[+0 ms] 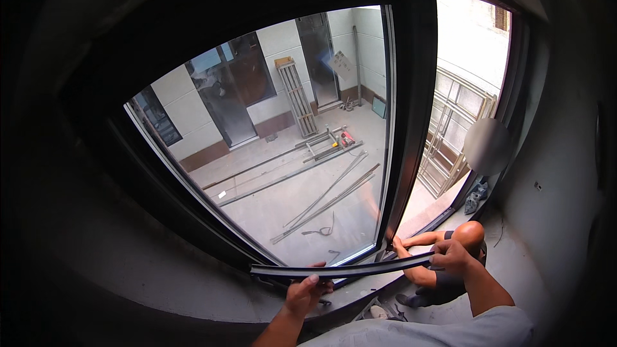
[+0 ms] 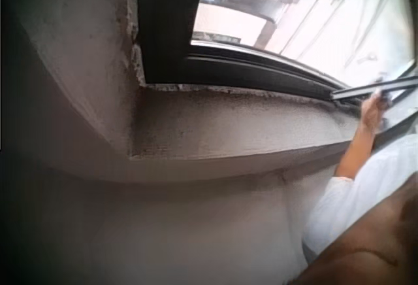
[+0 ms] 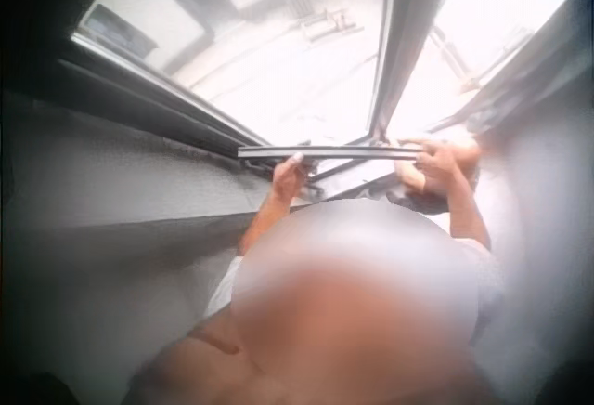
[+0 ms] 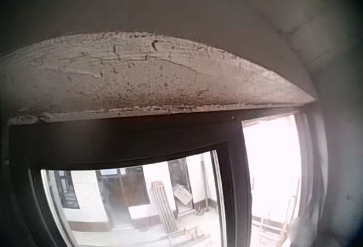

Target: The person installs a window frame by lifting and aligning the frame into the opening, adjusting its position, and securing it with assistance from a coworker. The person handles the frame and uses tools to fasten components while working on a ladder.

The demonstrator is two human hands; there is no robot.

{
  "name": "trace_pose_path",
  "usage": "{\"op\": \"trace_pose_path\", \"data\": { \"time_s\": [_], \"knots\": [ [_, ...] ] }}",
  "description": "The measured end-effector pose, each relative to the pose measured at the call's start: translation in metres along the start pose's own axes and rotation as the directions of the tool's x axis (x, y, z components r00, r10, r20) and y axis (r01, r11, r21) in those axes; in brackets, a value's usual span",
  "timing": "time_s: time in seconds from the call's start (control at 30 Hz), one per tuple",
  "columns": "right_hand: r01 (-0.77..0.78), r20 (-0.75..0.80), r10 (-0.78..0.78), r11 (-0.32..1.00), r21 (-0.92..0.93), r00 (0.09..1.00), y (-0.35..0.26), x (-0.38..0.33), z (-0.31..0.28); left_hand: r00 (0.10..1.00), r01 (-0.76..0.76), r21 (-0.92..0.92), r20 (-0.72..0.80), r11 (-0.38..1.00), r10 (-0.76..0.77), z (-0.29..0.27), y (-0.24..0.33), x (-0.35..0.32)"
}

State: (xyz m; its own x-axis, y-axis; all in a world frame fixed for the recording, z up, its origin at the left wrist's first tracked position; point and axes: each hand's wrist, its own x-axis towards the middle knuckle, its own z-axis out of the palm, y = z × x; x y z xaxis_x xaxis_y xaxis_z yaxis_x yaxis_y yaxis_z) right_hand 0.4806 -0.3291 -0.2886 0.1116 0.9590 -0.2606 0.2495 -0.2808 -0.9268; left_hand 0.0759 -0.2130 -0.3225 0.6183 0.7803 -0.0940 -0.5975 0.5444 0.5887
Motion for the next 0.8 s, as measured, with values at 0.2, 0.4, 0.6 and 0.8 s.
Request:
{"op": "trace_pose_path", "data": {
  "time_s": [0.2,0.4,0.6,0.8],
  "knots": [
    [0.630,-0.431,-0.468,0.467,0.620,0.772,-0.077,0.064,-0.009,0.846,-0.532,0.335,0.240,0.778,0.476,0.127,0.109,0.062],
    [0.478,-0.355,-0.637,0.024,0.878,0.684,-0.200,0.119,-0.006,0.748,-0.636,0.226,0.418,0.738,0.516,0.200,0.185,0.101],
    [0.520,-0.309,-0.688,0.116,0.846,0.657,-0.277,0.133,0.017,0.694,-0.710,0.306,0.460,0.635,0.554,0.215,0.231,0.109],
    [0.623,-0.426,-0.657,0.086,0.777,0.622,-0.324,0.152,0.010,0.619,-0.772,0.454,0.381,0.444,0.687,0.227,0.270,0.087]
  ]
}}
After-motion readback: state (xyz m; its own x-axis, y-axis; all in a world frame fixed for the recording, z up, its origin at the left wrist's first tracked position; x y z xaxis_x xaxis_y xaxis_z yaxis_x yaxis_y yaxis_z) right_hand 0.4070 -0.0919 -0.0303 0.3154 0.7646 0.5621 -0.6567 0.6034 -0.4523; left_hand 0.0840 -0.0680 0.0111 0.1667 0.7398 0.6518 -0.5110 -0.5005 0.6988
